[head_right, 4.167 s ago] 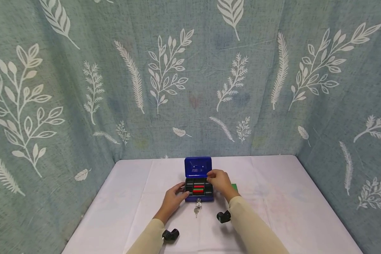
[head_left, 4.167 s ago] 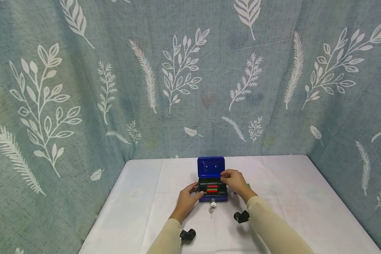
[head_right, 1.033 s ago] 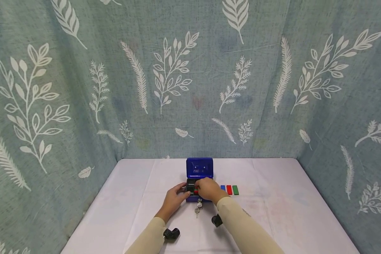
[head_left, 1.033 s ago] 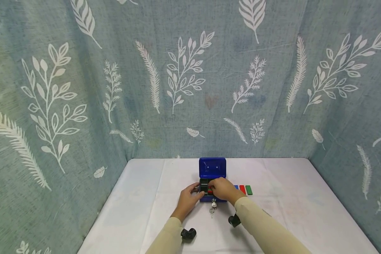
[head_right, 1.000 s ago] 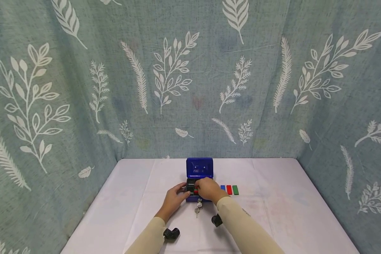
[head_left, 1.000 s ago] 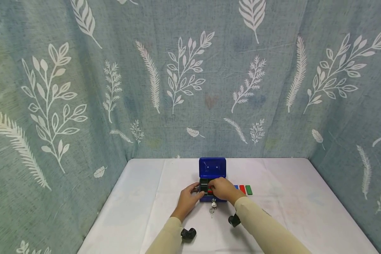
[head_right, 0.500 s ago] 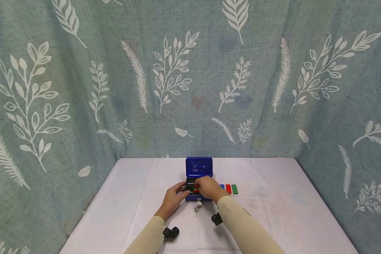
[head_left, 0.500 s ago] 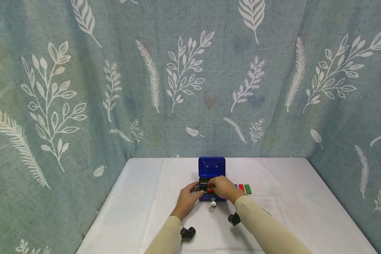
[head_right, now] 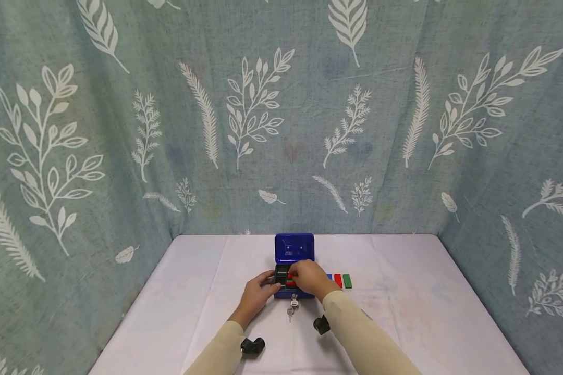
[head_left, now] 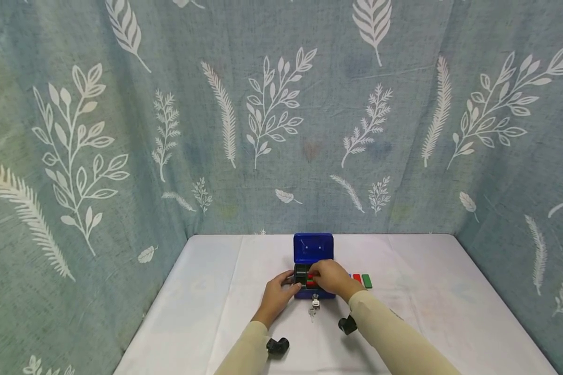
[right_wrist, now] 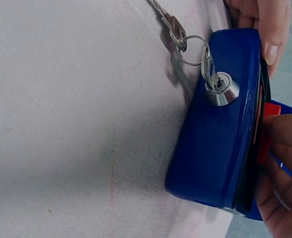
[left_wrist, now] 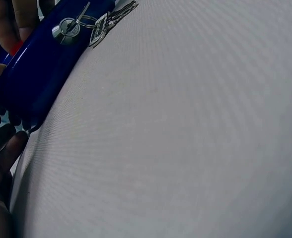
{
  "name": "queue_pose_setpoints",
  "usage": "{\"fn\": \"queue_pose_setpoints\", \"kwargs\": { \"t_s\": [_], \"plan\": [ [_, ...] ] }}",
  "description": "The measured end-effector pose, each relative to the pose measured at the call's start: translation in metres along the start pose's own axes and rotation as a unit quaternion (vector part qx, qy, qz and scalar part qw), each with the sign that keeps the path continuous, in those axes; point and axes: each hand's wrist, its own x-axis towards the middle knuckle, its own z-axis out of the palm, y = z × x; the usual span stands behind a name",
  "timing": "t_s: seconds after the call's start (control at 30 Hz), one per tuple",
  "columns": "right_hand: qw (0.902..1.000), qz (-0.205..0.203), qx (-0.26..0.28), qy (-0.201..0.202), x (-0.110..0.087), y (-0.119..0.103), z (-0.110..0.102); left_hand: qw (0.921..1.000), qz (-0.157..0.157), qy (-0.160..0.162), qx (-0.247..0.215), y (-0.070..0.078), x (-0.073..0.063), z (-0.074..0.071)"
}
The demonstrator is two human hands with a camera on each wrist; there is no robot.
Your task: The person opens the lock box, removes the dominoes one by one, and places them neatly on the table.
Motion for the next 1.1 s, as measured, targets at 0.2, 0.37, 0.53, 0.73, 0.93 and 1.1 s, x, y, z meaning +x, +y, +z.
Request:
{"fn": "queue_pose_setpoints", "kwargs": {
  "t_s": [0.2,0.37,0.53,0.73,0.93,1.1],
  "plan": [
    [0.9998,0.01,-0.002,0.015,-0.001,0.0,-0.005,0.9999,-0.012,0.001,0.001,-0.001,-0.001,0.001],
    [0.9993,0.029,0.009,0.021,-0.001,0.001,-0.008,1.0,-0.003,0.003,-0.001,0.001,0.0,0.0],
    [0.9978,0.035,0.043,0.037,-0.001,0.003,-0.009,1.0,-0.003,0.003,0.002,0.001,0.001,0.0],
    [0.9935,0.051,0.08,0.063,-0.002,0.009,-0.006,1.0,-0.006,0.003,-0.005,0.001,0.001,0.001],
    [0.9893,0.056,0.106,0.083,-0.005,0.014,-0.007,0.9999,-0.009,0.005,-0.007,0.002,0.001,0.0],
    [0.9847,0.065,0.137,0.086,-0.007,0.018,-0.008,0.9999,-0.005,0.004,-0.01,0.002,0.0,0.0]
  ]
}}
